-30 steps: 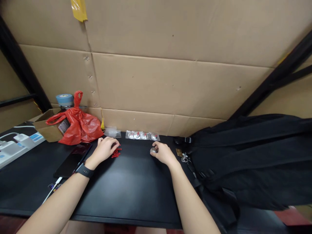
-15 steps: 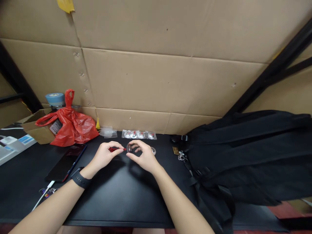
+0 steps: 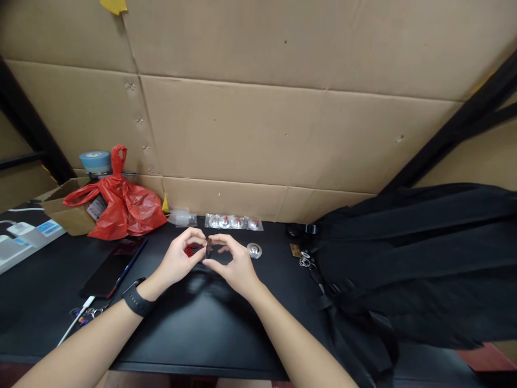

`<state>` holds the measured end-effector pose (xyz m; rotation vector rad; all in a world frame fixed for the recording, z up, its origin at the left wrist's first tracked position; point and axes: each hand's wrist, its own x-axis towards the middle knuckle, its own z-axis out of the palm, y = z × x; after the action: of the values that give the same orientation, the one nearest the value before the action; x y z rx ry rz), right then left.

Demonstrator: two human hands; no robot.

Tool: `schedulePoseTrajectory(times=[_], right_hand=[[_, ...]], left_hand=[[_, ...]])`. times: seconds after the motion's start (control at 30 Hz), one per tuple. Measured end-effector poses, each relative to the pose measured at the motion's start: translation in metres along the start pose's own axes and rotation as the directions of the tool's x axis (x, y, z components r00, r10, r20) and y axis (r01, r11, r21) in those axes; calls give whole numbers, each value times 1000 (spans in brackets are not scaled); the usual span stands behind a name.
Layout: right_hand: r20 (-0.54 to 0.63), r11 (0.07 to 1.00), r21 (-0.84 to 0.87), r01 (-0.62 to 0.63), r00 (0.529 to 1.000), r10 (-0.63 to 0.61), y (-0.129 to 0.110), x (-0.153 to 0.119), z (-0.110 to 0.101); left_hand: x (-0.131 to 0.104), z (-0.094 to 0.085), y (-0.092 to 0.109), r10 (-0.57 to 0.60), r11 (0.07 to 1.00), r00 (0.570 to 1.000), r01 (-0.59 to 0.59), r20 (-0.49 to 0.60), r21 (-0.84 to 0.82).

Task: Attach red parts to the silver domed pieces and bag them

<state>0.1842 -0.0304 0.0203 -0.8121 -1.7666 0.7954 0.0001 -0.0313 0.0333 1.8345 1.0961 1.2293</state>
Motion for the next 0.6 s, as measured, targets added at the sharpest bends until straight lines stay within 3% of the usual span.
schedulePoseTrajectory(times=[0.2,0.43,0.6], right_hand=[[-29,992,105,-76,996,80,3,0,3],[-4,941,270,-204,977,213,6,1,6],[148,991,46,-129,982,121,4,5,-4]], left_hand=[[-6,5,7,52,944,996,-27,-67,330],[-8,8,5,142,923,986,-102,-83,371],[-7,4,5,175,912,979,-119,-108,393]])
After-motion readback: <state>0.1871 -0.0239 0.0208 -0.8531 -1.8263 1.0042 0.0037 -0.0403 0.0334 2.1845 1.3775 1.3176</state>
